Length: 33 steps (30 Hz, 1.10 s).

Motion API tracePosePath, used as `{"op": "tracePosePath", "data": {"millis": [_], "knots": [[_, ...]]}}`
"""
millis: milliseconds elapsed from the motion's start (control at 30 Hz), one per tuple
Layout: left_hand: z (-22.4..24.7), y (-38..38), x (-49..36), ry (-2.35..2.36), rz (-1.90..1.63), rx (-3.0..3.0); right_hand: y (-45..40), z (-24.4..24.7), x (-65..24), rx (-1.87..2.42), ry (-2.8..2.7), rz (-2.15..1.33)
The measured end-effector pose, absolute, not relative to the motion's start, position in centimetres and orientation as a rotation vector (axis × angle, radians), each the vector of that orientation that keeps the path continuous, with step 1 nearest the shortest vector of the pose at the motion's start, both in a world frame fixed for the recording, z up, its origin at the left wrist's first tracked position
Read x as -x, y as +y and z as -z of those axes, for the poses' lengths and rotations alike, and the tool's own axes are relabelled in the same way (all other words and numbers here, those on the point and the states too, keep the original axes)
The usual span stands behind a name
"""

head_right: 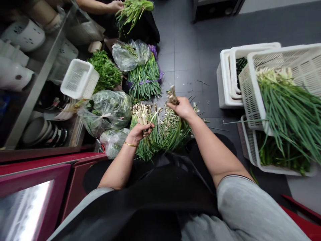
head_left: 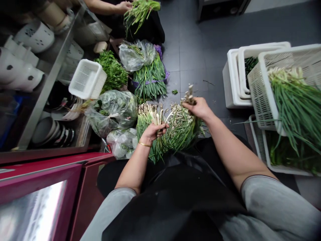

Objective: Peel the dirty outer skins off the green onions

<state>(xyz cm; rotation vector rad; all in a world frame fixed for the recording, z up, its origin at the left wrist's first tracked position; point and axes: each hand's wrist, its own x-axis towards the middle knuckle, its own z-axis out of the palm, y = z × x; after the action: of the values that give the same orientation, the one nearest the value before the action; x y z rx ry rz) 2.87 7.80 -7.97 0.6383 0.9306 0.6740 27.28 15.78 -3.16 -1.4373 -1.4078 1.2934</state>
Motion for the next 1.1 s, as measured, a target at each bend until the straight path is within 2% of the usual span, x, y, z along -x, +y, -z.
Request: {"op": "tracePosePath", "data": {"millis": [233,433,567,733,900,1100], "knots": [[7.6,8.1,-3.4,0.928,-0.654,-0.682,14.5,3.8,-24.8,1.321,-1.725,-1.320],[6.8,7.9,-3.2,0.966,-0.633,-0.738,14.4,3.2,-25.1,1.488,-1.995,-0.755],[7.0,7.5,-2.3,0.968,-0.641,-0.725,15.4,3.7,-26.7,1.555,-1.883,-0.668],[7.4,7.2,-1.2,0.975,-0.693,-0.710,16.8,4.3,-28.1,1.612,-1.779,-0.811],[7.1,7.6,-1.8,1.035,-0.671,-0.777,15.5,3.0,-26.4,1.476,-1.659,-0.857],[6.5,7.9,-3.7,1.053,-0.584,-0.876,14.5,3.7,-24.0,1.336,-1.620,-1.315]]}}
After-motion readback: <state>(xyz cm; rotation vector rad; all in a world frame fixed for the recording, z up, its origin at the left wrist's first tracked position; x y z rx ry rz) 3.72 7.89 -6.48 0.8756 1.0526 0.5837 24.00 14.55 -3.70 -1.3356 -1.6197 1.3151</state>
